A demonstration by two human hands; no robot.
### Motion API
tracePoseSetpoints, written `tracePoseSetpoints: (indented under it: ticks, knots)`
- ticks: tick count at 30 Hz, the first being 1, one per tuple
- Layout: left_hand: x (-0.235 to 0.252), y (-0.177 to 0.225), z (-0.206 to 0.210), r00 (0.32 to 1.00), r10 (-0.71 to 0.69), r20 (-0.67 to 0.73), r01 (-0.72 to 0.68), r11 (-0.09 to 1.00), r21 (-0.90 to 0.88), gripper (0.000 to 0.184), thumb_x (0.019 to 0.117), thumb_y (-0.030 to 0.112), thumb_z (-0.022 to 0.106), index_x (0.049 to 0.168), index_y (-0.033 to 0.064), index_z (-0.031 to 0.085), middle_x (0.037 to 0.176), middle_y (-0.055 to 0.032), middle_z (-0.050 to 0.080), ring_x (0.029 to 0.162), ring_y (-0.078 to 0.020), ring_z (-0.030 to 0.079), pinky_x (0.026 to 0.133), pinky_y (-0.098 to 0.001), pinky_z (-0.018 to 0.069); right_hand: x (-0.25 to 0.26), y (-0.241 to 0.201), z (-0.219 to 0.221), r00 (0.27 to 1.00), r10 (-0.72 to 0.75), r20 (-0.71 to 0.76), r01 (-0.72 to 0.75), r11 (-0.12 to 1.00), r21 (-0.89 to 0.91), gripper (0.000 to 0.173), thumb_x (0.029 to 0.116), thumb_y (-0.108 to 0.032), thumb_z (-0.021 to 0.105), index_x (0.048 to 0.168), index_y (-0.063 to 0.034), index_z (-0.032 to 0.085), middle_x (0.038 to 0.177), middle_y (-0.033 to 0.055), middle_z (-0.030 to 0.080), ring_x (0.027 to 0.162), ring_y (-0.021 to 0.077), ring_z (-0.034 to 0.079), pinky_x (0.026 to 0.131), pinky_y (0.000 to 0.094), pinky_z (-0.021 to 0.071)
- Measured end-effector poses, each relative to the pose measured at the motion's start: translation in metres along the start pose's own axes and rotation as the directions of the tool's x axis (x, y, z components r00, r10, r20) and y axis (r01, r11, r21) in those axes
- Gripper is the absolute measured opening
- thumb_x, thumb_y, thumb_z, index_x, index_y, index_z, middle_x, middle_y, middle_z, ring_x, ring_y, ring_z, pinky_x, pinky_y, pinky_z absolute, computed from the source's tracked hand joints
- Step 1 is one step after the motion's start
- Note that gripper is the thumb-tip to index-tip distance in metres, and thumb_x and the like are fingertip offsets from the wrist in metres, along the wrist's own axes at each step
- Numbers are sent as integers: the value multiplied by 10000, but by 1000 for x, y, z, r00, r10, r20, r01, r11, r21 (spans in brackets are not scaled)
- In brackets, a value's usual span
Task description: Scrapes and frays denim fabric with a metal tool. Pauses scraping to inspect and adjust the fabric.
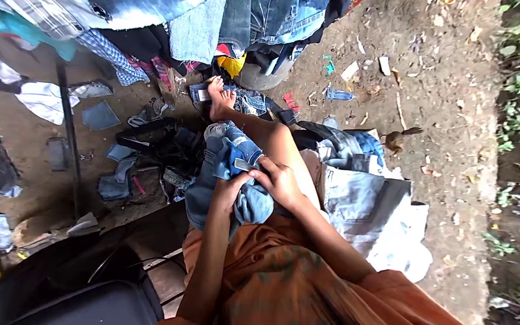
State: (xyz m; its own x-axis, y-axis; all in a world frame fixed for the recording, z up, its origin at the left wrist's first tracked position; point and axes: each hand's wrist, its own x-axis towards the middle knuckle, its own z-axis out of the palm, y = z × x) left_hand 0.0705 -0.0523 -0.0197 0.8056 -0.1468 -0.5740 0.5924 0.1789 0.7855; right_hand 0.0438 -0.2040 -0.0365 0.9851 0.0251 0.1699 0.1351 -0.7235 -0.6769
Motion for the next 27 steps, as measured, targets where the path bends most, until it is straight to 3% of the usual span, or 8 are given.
tracePoseSetpoints:
  ticks: [7, 10, 14, 18, 20, 22, 25, 27]
  knots:
    - [5, -7, -5, 997, 75, 2, -75, 991, 109, 261, 847, -82, 696, 1081, 0, 615, 891, -14, 691, 860, -43, 669, 839, -240, 569, 13, -8, 7, 987, 144, 73, -144, 990, -6, 582, 961, -560, 565, 991, 14, 654, 677, 135, 622, 585, 334, 654, 485, 507, 509]
    - [7, -8, -6, 992, 121, 26, -124, 981, 152, 322, 839, -73, 700, 1142, -14, 608, 949, -27, 693, 913, -48, 667, 868, -244, 564, 22, -6, 0, 942, 253, 220, -295, 938, 184, 521, 985, -531, 571, 1002, -15, 641, 672, 114, 606, 612, 294, 637, 541, 503, 508]
    - [5, -8, -9, 995, 89, 53, -95, 988, 122, 373, 831, -54, 686, 1189, -28, 581, 984, -53, 701, 934, -81, 682, 885, -267, 572, 33, 1, -22, 771, 266, 579, -612, 563, 555, 348, 1036, -429, 526, 903, -115, 597, 583, -51, 423, 483, 28, 397, 473, 205, 340]
    - [0, -7, -4, 997, 73, -33, -70, 993, 92, 345, 849, -59, 700, 1175, -25, 594, 967, -74, 708, 910, -105, 694, 857, -283, 585, 35, -3, -38, 651, 278, 707, -755, 331, 565, 383, 1050, -512, 477, 984, -161, 614, 530, -84, 357, 385, -19, 282, 368, 138, 221]
    - [0, -8, -3, 991, 118, -60, -113, 991, 75, 375, 850, -62, 706, 1201, -23, 582, 998, -77, 707, 933, -108, 693, 874, -287, 583, 32, -3, -37, 674, 296, 677, -735, 357, 576, 410, 1055, -524, 450, 965, -156, 607, 548, -80, 388, 401, -17, 300, 376, 141, 231]
    - [0, -8, -2, 986, 152, -69, -147, 987, 66, 399, 855, -55, 707, 1228, -24, 570, 1017, -75, 707, 944, -103, 693, 884, -286, 584, 23, -1, -35, 784, 273, 557, -609, 506, 611, 369, 1069, -425, 458, 985, -118, 645, 608, -67, 455, 488, -4, 389, 458, 167, 315]
    - [0, -7, -2, 982, 174, -68, -169, 983, 73, 427, 847, -73, 703, 1242, -24, 550, 1024, -56, 698, 954, -77, 680, 886, -261, 575, 7, 4, -41, 878, 183, 442, -428, 712, 556, 305, 1034, -280, 567, 1234, -78, 676, 945, 46, 691, 808, 92, 628, 765, 324, 539]
    - [-1, -7, -4, 983, 185, 9, -184, 972, 143, 509, 787, -108, 724, 1250, -34, 529, 1030, -44, 690, 968, -63, 670, 898, -258, 570, -3, 9, -44, 888, 145, 436, -347, 834, 429, 381, 1006, -321, 620, 1323, -114, 658, 988, 82, 724, 854, 162, 677, 795, 431, 558]
